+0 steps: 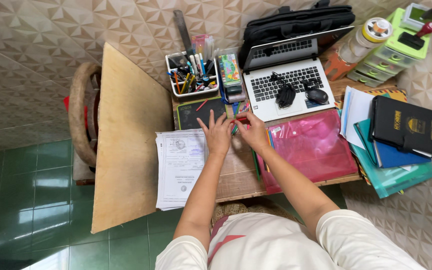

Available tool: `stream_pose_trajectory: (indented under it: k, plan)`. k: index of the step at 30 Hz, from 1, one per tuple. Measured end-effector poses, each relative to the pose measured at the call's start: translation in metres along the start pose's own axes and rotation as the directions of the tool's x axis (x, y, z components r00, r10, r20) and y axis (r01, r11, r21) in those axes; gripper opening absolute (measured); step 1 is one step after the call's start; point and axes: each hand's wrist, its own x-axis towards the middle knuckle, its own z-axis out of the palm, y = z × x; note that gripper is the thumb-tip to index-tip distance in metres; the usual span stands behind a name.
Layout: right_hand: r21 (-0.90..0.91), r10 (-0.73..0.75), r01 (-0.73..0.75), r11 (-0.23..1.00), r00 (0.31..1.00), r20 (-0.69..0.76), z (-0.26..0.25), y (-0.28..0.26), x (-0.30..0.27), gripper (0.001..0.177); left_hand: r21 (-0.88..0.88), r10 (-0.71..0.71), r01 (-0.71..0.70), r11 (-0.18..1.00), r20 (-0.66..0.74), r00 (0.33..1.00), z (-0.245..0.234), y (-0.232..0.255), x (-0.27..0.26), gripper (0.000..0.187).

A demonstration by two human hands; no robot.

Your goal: The person organizes office supplies on a cluttered desk. They sort colored pencils and pens into a white container, then move several notebooks and folders to different positions on the desk.

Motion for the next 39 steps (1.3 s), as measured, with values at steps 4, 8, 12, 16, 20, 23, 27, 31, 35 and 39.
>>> stream_pose_trajectory:
  k: [4, 8, 12, 16, 20, 23, 27, 31, 35, 39]
  plan:
    - [0.185, 0.019, -0.014, 0.983, 1.0, -0.024, 0.034, -0.01, 0.028, 0.023, -0.077, -0.095, 0.088, 0.993, -0.09, 0.991, -0.016, -0.031, 0.014, 0.021]
    - [0.242, -0.029, 0.036, 0.97, 0.999, -0.035, 0.069, -0.023, 0.056, 0.022, -0.087, -0.15, 0.14, 0.986, -0.118, 0.982, -0.029, -0.059, 0.034, 0.022]
    - [0.124, -0.118, 0.118, 0.985, 0.993, -0.007, 0.101, -0.035, 0.089, 0.015, -0.041, -0.2, 0.196, 0.98, -0.114, 0.973, -0.04, -0.089, 0.061, 0.023]
    - [0.021, -0.183, 0.183, 0.983, 0.982, 0.039, 0.131, -0.037, 0.126, 0.012, 0.008, -0.194, 0.196, 0.981, -0.098, 0.976, -0.05, -0.117, 0.084, 0.048]
    - [-0.1, -0.171, 0.178, 0.979, 0.982, 0.08, 0.153, -0.03, 0.151, 0.012, 0.042, -0.23, 0.229, 0.972, 0.005, 0.973, -0.053, -0.139, 0.098, 0.061]
    - [-0.164, -0.143, 0.158, 0.974, 0.985, 0.101, 0.167, -0.022, 0.161, 0.012, 0.062, -0.231, 0.227, 0.972, 0.071, 0.97, -0.049, -0.15, 0.102, 0.066]
    - [-0.259, -0.156, 0.178, 0.949, 0.983, 0.101, 0.181, -0.011, 0.165, 0.011, 0.054, -0.256, 0.251, 0.967, 0.181, 0.949, -0.036, -0.165, 0.104, 0.069]
    - [-0.311, -0.128, 0.174, 0.934, 0.978, 0.165, 0.19, 0.0, 0.169, 0.01, -0.017, -0.171, 0.177, 0.984, 0.163, 0.972, -0.02, -0.176, 0.105, 0.07]
    - [-0.401, -0.082, 0.16, 0.902, 0.975, 0.204, 0.196, 0.013, 0.169, 0.007, -0.031, -0.166, 0.176, 0.984, 0.2, 0.966, -0.01, -0.178, 0.107, 0.071]
    - [-0.405, -0.211, 0.298, 0.864, 0.946, 0.246, 0.197, 0.022, 0.167, 0.01, -0.003, -0.179, 0.185, 0.983, 0.237, 0.955, -0.01, -0.175, 0.105, 0.07]
